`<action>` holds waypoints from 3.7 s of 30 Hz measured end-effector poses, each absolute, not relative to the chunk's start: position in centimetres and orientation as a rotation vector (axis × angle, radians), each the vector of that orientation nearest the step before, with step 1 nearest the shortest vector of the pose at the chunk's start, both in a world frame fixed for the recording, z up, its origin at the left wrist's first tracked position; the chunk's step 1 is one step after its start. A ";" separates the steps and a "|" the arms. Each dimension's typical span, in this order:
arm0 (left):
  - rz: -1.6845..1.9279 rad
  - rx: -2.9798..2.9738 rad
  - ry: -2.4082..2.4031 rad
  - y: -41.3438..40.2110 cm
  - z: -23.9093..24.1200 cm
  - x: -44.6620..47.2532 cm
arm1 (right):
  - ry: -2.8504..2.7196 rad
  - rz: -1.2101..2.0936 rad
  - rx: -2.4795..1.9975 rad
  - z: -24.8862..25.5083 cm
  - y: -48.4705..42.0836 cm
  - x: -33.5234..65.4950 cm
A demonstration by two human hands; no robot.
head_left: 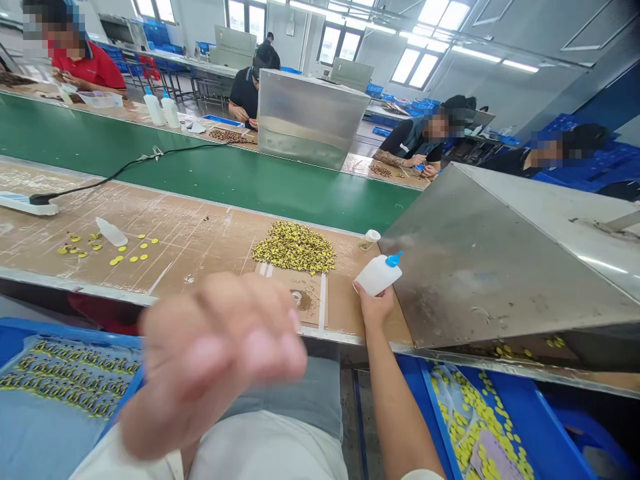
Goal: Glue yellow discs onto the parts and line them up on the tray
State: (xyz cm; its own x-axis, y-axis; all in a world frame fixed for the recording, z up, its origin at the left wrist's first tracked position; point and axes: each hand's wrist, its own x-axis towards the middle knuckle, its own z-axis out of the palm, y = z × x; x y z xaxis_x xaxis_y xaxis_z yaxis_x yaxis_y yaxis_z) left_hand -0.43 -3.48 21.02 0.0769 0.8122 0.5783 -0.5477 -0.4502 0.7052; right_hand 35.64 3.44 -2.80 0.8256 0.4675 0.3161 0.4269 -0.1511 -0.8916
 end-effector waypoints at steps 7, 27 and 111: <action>1.113 1.456 0.642 1.4 9.1 10.9 | -0.689 0.188 -1.681 -2.6 2.6 34.9; 0.951 1.161 0.842 0.9 5.8 18.0 | -0.683 1.130 -1.254 -3.5 -5.7 37.2; 0.962 0.462 0.805 -0.6 1.0 14.6 | -0.154 0.838 -1.201 -0.4 -1.5 25.2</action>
State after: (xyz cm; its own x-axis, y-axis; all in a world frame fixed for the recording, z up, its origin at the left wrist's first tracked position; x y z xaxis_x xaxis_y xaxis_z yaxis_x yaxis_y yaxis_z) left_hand 14.61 -0.61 1.04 0.3236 0.8600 -0.3945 -0.5407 0.5102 0.6688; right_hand 25.16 -1.51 -0.38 0.6983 0.6431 -0.3143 -0.4893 0.1085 -0.8653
